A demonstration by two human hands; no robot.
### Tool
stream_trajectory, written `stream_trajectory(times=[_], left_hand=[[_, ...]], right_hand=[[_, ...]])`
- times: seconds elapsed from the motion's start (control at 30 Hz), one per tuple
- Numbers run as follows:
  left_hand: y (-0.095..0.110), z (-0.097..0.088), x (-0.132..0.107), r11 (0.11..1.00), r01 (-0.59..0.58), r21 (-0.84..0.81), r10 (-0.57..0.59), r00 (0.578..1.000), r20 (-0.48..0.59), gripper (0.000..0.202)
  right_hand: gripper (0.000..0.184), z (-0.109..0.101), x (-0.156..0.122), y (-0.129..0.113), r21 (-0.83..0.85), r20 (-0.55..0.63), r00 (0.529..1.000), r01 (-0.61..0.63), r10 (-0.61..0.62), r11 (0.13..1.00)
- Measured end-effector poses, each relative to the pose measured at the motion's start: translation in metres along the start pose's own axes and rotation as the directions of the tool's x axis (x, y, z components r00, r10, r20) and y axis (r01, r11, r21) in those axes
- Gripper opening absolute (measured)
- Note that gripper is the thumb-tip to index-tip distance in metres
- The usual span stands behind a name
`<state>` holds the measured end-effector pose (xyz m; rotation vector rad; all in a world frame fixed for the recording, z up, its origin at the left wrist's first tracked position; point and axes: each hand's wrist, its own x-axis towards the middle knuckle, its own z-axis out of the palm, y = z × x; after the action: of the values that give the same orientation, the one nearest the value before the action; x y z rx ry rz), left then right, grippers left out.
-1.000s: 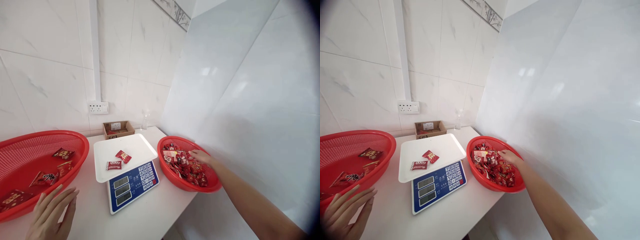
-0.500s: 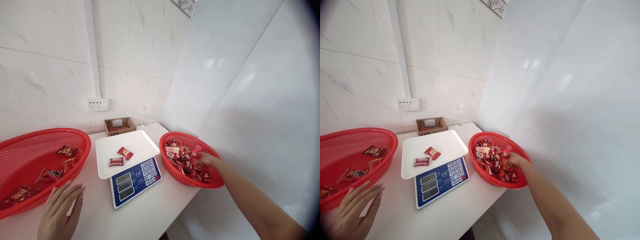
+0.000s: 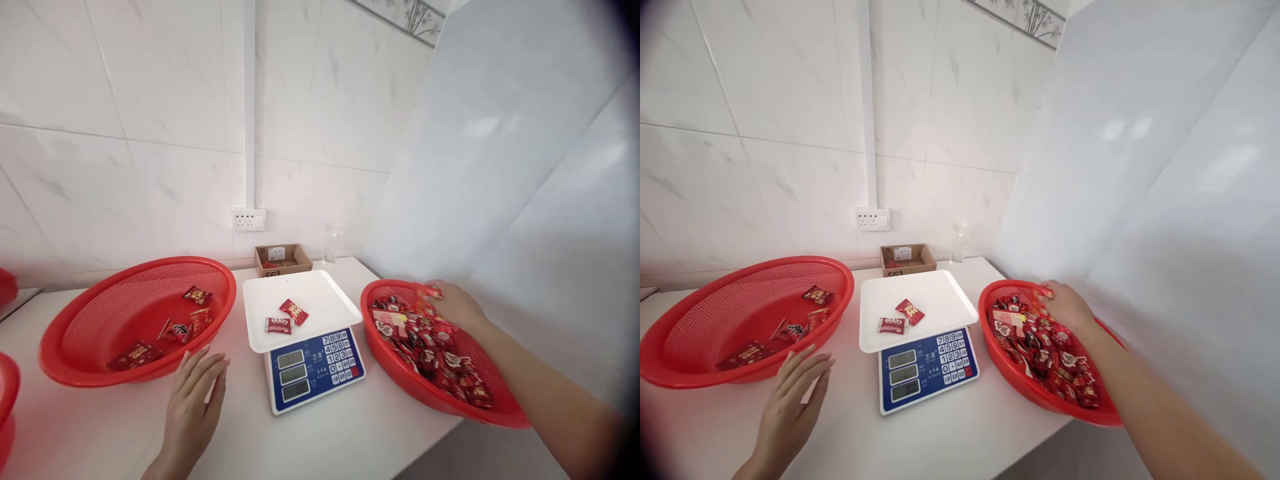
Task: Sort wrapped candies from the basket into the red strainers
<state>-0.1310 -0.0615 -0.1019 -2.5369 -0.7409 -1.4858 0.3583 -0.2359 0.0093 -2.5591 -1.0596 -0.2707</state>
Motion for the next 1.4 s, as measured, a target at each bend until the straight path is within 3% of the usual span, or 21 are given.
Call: stream_trajectory(times=[0.1,0.23,0.33,0.43,0.57,0.7,0.77,0.87,1.03,1.1,1.17,1.3,1.4], left_hand=[[0.003,-0.002,-0.001,1.000,0.010,0.007,-0.010,1.000,0.001,0.020],[0.005,-0.005,-0.001,1.000,0.017,0.006,-0.017,1.000,-0.001,0.021],[0.005,-0.006,-0.001,1.000,0.022,0.007,-0.022,1.000,-0.008,0.022],[0.005,-0.005,-0.002,1.000,0.024,0.003,-0.024,1.000,0.001,0.023],[0.006,-0.004,-0.002,0.999,0.036,-0.007,-0.036,0.999,-0.007,0.024],[0.007,-0.004,-0.002,0.999,0.036,-0.011,-0.036,0.999,-0.007,0.023],[0.007,-0.005,-0.002,0.999,0.036,-0.001,-0.036,0.999,-0.013,0.023],[0.006,-0.006,-0.002,0.999,0.031,0.017,-0.031,0.999,-0.022,0.023],[0.004,-0.004,-0.005,0.999,0.015,0.042,-0.014,1.000,-0.024,0.022],[0.003,-0.003,-0.006,0.999,0.008,0.051,-0.007,0.999,-0.032,0.022],[0.003,-0.002,-0.006,0.998,0.003,0.060,0.000,0.999,-0.047,0.021],[0.003,-0.003,-0.004,0.998,0.003,0.068,0.001,0.998,-0.066,0.020],[0.003,-0.004,-0.003,0.998,0.004,0.067,0.000,0.998,-0.062,0.020]], right_hand=[[0.036,0.009,0.002,-0.078,0.191,0.026,0.995,0.086,-0.093,0.978],[0.035,0.052,-0.007,-0.170,0.331,0.157,0.961,0.167,-0.229,0.929],[0.034,0.084,-0.012,-0.213,0.388,0.191,0.944,0.178,-0.268,0.904],[0.029,0.100,-0.019,-0.236,0.433,0.203,0.911,0.246,-0.359,0.867],[0.030,0.103,-0.034,-0.251,0.450,0.169,0.852,0.381,-0.496,0.808],[0.027,0.101,-0.051,-0.254,0.447,0.165,0.722,0.552,-0.671,0.704],[0.021,0.099,-0.056,-0.251,0.460,0.184,0.696,0.563,-0.694,0.687],[0.021,0.091,-0.058,-0.241,0.443,0.218,0.716,0.533,-0.664,0.721],[0.020,0.077,-0.052,-0.229,0.279,0.329,0.795,0.434,-0.510,0.856],[0.030,0.078,-0.049,-0.233,0.296,0.288,0.818,0.418,-0.497,0.859],[0.047,0.083,-0.046,-0.242,0.357,0.272,0.813,0.412,-0.515,0.838],[0.068,0.095,-0.049,-0.256,0.426,0.412,0.709,0.405,-0.572,0.809],[0.063,0.098,-0.059,-0.256,0.482,0.371,0.619,0.509,-0.692,0.713]])
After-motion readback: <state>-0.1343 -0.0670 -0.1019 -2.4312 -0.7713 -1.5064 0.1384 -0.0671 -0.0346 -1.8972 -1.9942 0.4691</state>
